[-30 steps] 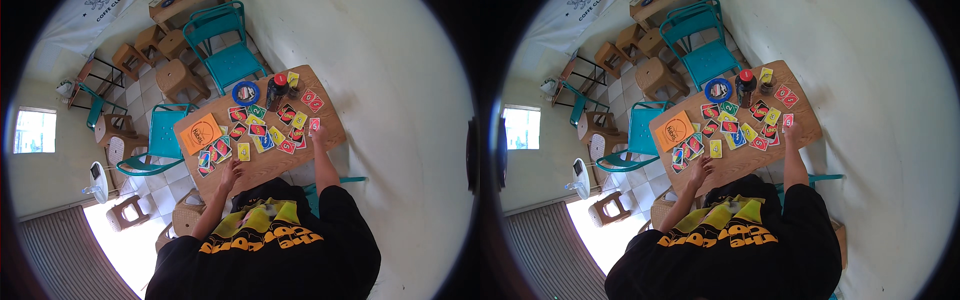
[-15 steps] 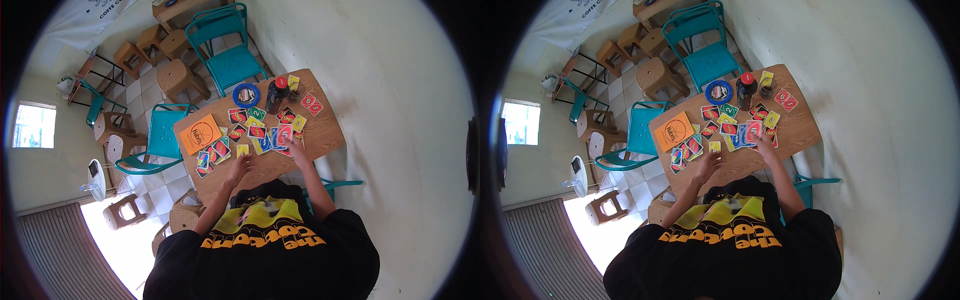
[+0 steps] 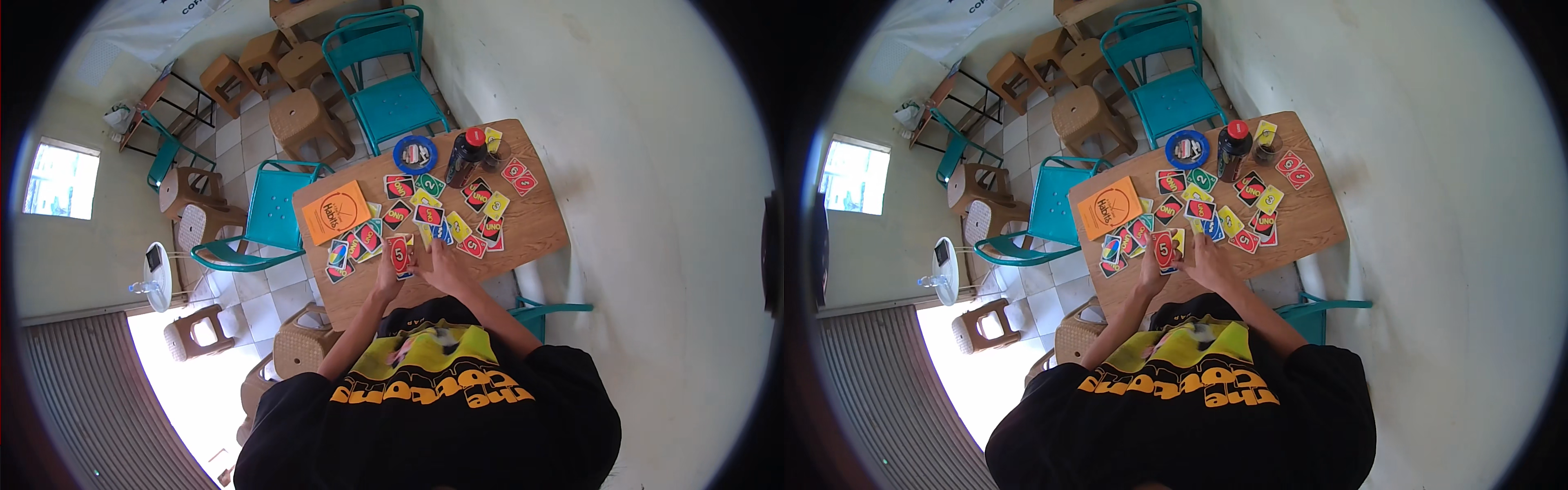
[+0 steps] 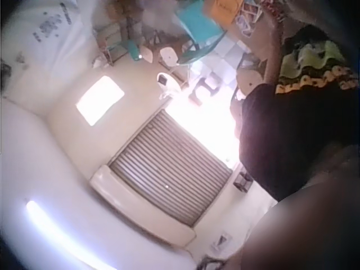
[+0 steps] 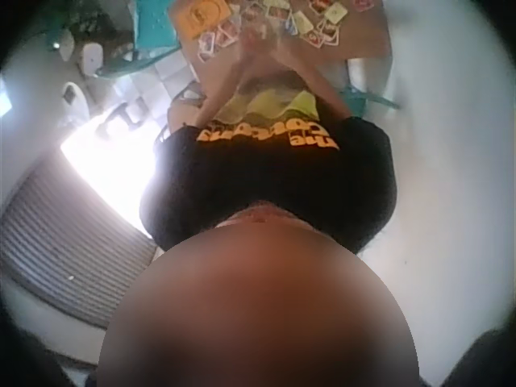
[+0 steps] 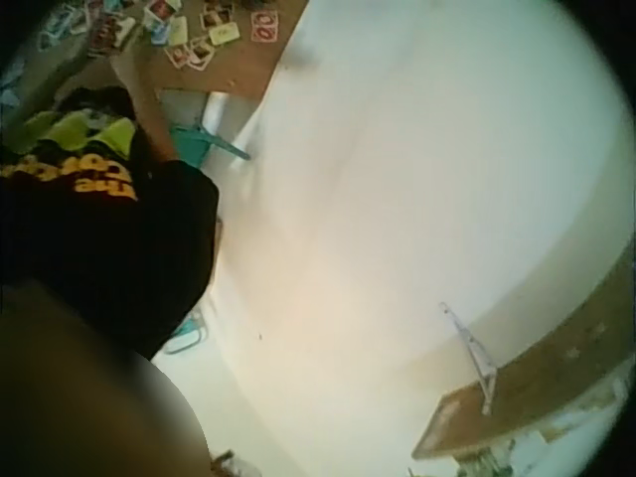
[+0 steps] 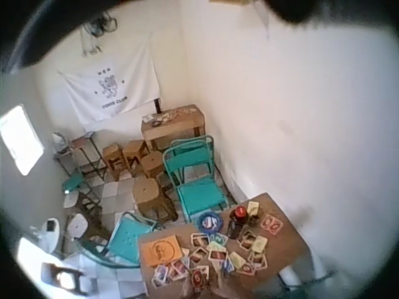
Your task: Picking up scattered playing cards from a table and organizing them into a single stack.
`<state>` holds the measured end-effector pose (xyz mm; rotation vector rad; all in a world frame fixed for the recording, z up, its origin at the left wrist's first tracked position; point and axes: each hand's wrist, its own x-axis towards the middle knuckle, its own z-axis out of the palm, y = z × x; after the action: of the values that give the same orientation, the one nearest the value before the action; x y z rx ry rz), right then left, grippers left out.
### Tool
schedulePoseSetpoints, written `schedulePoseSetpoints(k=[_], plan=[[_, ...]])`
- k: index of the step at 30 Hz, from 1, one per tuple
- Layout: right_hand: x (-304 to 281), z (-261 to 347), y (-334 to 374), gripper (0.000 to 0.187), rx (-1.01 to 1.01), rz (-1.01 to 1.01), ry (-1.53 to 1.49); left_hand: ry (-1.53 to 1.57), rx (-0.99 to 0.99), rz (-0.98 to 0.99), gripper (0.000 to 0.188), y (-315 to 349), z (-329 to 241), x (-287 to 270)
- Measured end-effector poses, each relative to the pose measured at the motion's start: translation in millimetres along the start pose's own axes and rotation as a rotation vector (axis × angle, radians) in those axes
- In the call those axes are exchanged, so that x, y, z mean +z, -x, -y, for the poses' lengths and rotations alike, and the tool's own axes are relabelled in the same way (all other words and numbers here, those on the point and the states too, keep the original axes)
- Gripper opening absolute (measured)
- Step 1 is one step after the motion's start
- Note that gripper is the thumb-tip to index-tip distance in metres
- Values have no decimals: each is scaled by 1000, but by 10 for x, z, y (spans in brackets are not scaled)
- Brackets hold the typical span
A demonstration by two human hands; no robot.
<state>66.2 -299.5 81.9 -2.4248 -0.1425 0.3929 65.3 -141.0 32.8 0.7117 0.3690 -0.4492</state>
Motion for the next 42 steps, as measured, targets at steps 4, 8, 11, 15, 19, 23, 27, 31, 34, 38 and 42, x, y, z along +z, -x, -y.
schedulePoseSetpoints(k=[4,8,11,15,19,23,27,31,34,38,42], plan=[[-161,124,-52,60,-562,23,-147,88,-132,274,67,111,-45,-152],[-35,54,-141,57,-644,91,-90,81,-223,30,69,183,-22,50],[-1,145,-127,56,-679,63,-18,81,-146,20,66,165,21,-66],[80,124,-117,56,-680,89,18,13,-123,-79,62,140,89,-187],[205,34,-110,60,-609,121,-24,30,-139,-107,60,143,135,-218],[362,-93,-107,60,-518,236,-166,3,-257,-109,58,218,153,-230],[478,-127,-92,59,-539,224,-141,-22,-255,-226,57,195,227,-281],[506,-177,-108,57,-523,238,-175,-61,-231,-237,56,160,296,-326],[510,-144,-127,56,-563,209,-158,-12,-162,-279,54,108,383,-497],[402,-39,-183,54,-460,351,-234,-78,-147,-199,50,66,409,-734],[531,-88,-224,54,-676,134,-140,15,-205,-91,48,93,346,-822]])
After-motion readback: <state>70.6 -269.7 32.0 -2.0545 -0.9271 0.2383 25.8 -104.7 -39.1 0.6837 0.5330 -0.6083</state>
